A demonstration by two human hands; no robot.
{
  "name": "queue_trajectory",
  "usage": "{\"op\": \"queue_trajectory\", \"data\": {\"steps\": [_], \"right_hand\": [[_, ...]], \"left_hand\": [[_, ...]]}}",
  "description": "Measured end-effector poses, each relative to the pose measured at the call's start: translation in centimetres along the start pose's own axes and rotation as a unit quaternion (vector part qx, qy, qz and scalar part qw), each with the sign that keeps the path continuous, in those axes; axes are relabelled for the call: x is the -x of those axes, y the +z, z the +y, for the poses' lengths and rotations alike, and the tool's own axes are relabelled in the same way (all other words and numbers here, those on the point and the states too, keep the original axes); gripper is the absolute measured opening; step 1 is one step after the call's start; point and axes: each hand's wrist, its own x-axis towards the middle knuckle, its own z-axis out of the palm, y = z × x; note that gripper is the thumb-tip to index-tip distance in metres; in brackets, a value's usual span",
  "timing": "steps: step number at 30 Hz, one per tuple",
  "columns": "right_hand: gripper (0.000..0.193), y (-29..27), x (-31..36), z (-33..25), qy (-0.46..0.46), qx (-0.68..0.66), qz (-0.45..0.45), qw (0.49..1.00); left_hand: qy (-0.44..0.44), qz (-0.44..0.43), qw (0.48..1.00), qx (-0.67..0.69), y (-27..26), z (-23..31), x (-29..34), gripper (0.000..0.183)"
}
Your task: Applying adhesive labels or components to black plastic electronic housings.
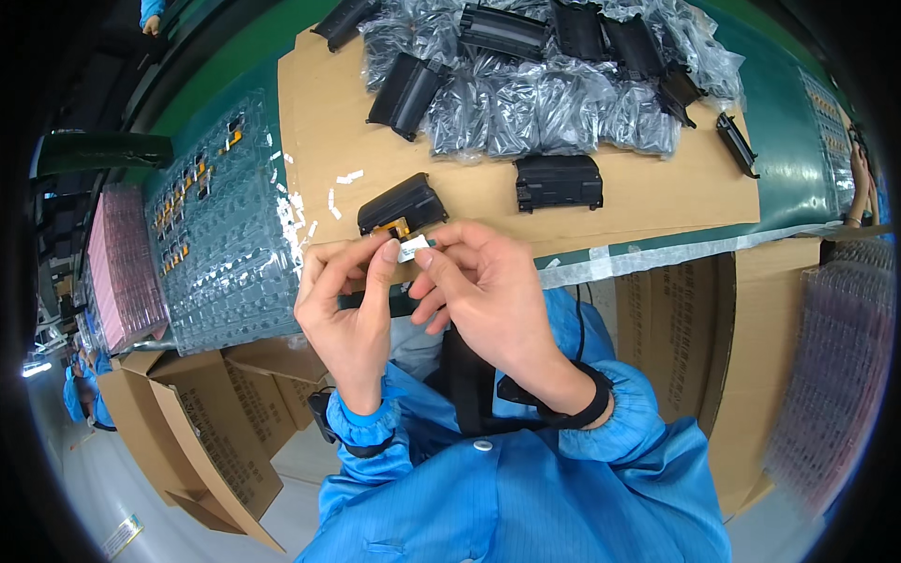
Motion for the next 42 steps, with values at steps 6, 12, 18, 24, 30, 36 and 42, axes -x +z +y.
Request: {"op": "queue_trajectory", "data": {"steps": [6,12,18,24,30,36,42], "right_hand": [[0.016,0.3,0.1,-0.6,0.022,0.001,0.007,1.0],[0.015,0.4,0.2,0.0,-0.008,0.021,0.007,1.0],[0.009,0.6,0.1,1.6,-0.115,0.124,0.038,0.985],[0.005,0.7,0.0,2.0,-0.159,0.127,0.073,0.976],[0.008,0.9,-0.1,1.6,-0.127,0.104,0.067,0.984],[0.015,0.8,0.3,0.8,-0.056,0.078,0.056,0.994],[0.018,0.2,0.7,0.8,-0.086,0.146,0.072,0.983]], "left_hand": [[0.146,0.005,0.986,-0.086,-0.2,-0.8,-0.3,0.01],[0.142,-0.041,0.989,-0.013,-0.7,-0.7,-0.1,0.028],[0.258,-0.097,0.952,-0.132,-0.2,0.4,-2.0,0.022],[0.303,-0.096,0.935,-0.158,-0.1,0.7,-2.1,0.019],[0.351,-0.06,0.919,-0.168,-0.2,0.0,-1.7,0.018],[0.267,0.049,0.946,-0.175,-1.8,-1.1,-1.7,0.013],[0.149,0.083,0.949,-0.265,-2.6,-2.3,-2.6,0.005]]}}
